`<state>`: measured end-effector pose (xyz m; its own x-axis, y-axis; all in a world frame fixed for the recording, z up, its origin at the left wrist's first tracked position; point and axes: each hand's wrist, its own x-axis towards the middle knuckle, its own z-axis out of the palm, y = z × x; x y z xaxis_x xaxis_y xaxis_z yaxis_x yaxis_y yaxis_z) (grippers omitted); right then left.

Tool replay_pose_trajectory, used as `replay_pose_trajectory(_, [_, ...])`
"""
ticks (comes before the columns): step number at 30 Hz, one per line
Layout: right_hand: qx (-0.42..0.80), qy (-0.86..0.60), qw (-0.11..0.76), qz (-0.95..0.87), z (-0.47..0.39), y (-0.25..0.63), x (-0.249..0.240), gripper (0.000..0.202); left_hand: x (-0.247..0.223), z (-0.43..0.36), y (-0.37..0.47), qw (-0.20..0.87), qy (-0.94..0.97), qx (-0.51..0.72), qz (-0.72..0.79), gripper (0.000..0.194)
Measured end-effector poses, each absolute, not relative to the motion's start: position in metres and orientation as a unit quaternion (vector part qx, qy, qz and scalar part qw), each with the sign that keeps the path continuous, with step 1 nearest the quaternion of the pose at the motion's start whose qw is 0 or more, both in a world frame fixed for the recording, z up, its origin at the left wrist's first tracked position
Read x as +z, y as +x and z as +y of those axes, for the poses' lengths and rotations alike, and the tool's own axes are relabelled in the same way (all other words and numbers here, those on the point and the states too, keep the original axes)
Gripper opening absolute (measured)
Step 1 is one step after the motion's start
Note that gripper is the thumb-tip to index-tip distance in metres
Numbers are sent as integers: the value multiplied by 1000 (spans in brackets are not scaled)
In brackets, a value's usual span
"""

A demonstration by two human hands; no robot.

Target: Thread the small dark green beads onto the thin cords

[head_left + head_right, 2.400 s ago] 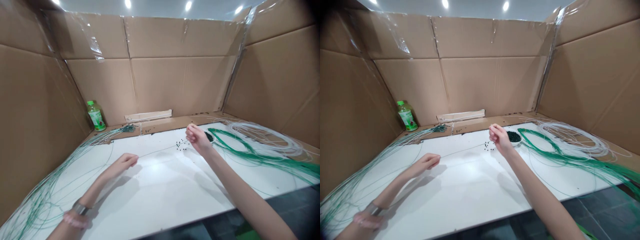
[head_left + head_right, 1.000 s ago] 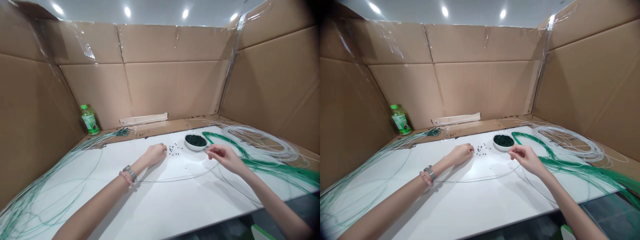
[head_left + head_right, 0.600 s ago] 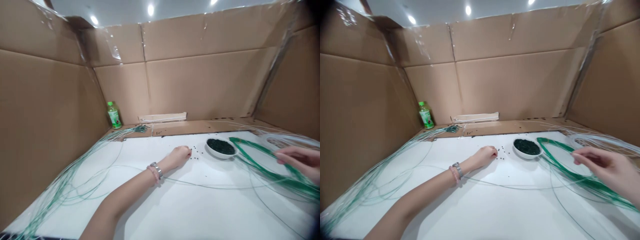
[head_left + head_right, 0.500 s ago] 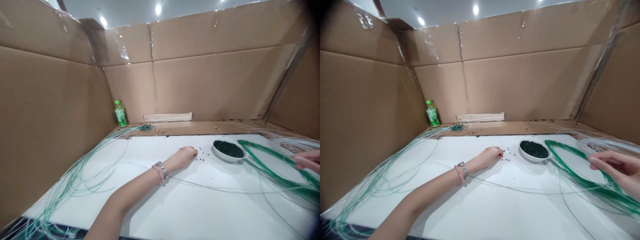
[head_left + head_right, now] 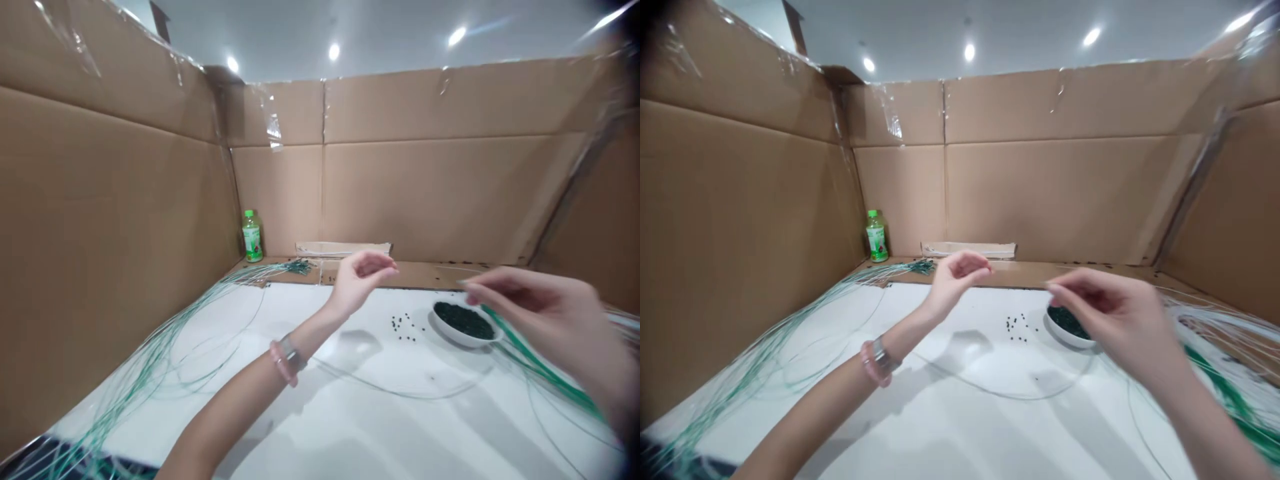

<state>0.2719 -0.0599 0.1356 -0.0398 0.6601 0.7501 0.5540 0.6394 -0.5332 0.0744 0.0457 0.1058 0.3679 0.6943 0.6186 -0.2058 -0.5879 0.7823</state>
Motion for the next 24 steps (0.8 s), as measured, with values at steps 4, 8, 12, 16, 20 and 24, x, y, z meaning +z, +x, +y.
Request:
replay_pose_trajectory(4, [71, -430, 529, -728, -59, 209, 174, 19, 150, 21, 49, 491, 611, 618, 63, 17])
replay_pose_trajectory(8, [81, -356, 577, -731, -58, 174, 188, 16, 163, 4, 34, 539, 560, 629, 3, 17])
replay_pose_trajectory(12, [35, -343, 614, -710, -58, 158, 186, 11, 166, 1, 25, 550, 549, 628, -30, 18])
replay_pose_trajectory(16, [-17, -338, 643, -687, -64, 148, 190, 11, 172, 1, 19, 549, 553, 624, -59, 17])
replay_pose_trajectory(20, [-69, -354, 650, -669, -75, 139, 201, 17, 178, -1, 12, 513, 568, 641, -58, 20])
replay_pose_trajectory(24, [-106, -367, 652, -655, -78, 133, 205, 18, 180, -2, 6, 467, 589, 657, -49, 22])
